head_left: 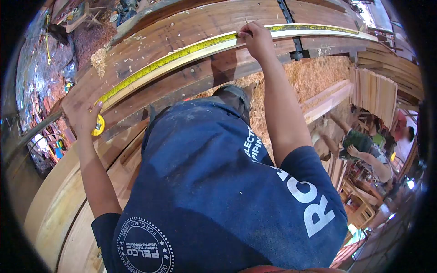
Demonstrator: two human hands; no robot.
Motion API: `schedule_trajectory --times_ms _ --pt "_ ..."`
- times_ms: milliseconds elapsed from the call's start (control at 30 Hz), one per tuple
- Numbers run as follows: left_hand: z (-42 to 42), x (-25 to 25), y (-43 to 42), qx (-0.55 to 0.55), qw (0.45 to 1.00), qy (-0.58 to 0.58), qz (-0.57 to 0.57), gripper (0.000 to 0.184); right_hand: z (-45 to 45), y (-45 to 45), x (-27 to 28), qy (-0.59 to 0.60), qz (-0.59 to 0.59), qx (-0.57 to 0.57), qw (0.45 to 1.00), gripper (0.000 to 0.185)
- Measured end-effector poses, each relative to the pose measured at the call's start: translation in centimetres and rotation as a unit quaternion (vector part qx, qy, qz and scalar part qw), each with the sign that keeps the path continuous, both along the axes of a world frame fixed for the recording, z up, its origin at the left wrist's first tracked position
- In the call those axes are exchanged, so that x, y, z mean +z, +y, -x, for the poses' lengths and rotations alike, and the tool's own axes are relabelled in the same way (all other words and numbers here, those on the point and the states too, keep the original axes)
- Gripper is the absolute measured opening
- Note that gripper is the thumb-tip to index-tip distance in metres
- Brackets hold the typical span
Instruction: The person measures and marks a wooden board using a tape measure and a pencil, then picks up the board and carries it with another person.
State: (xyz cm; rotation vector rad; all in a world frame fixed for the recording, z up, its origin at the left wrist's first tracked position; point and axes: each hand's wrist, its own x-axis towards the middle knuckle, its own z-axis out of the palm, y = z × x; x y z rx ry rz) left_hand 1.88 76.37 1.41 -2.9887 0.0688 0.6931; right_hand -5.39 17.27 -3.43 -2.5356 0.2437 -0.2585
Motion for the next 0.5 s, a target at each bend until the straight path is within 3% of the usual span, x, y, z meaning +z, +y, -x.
schedule_trajectory --times_ms 167,233,433,500 --pt "0.6 -1.4 2.0 -0.069 0.993 -0.082 0.039 0.06 0.0 -0.1 -0.5 0.026 -0.003 -0.012 1.0 0.014" --pt "0.4 0.3 0.3 -0.02 0.999 -0.031 0.009 0.058 -0.1 0.3 0.3 0.058 -0.023 -0.018 0.998 0.015" --pt "0.4 -0.7 1.3 0.016 0.994 -0.011 0.107 0.051 0.0 0.8 1.2 0.052 0.005 -0.006 0.999 0.012" --pt "0.4 -0.3 0.9 0.033 0.996 -0.001 0.077 0.049 0.0 0.7 0.8 0.049 -0.002 -0.008 0.999 0.011"
